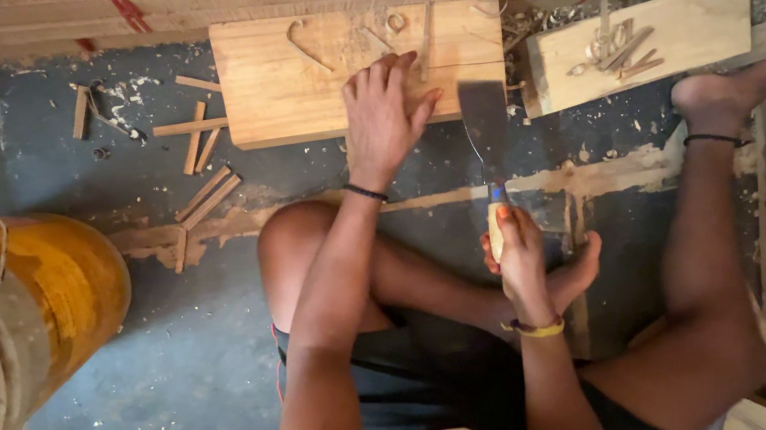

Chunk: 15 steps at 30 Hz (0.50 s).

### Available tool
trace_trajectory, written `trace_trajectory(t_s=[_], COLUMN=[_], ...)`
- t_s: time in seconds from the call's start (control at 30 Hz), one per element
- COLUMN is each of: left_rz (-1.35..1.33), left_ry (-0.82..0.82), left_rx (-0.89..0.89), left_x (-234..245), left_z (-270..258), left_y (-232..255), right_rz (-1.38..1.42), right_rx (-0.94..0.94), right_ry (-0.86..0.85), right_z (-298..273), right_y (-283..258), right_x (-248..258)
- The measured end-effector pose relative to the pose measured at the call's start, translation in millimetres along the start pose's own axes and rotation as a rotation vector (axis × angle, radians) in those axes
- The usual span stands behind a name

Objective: The person sits on the floor and uses a chisel to carve small wooden pieces on a larger wooden board. They repeatedly strike the chisel to shape the wood and occasionally pick up the carved pieces to place them into a nearby bucket.

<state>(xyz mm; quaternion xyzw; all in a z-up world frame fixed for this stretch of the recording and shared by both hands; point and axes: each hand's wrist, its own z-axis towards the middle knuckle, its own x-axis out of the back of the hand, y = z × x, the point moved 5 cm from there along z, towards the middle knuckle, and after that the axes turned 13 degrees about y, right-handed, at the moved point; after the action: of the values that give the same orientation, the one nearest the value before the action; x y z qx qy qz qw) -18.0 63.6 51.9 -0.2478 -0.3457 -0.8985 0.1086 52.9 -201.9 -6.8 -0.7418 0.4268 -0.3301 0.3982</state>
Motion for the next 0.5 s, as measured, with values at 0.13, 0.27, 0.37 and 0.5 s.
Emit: trace_trajectory(t_s=[0.13, 0.27, 0.37, 0.5], left_rz=[-0.335, -0.562, -0.594, -0.553], left_ry=[-0.044, -0.362, -0.331, -0.33], left_rx=[-0.131, -0.208, -0.305, -0.289], left_x=[-1.1, -13.5, -15.3, -11.3], left_z=[-0.7, -22.3, -24.0, -22.6], left_y=[25.0, 64.0, 74.7, 67.4], right_rz=[-0.035, -0.092, -0.112, -0.114], right_rx=[0.034, 0.047, 0.078, 0.026], right_ry=[-0.008, 0.008, -0.026, -0.047], right_z=[-11.7, -18.4, -20.4, -24.0], right_y=[-8.9, -16.1, -19.5, -13.7], right_x=[-3.1, -9.0, -15.3, -21.6])
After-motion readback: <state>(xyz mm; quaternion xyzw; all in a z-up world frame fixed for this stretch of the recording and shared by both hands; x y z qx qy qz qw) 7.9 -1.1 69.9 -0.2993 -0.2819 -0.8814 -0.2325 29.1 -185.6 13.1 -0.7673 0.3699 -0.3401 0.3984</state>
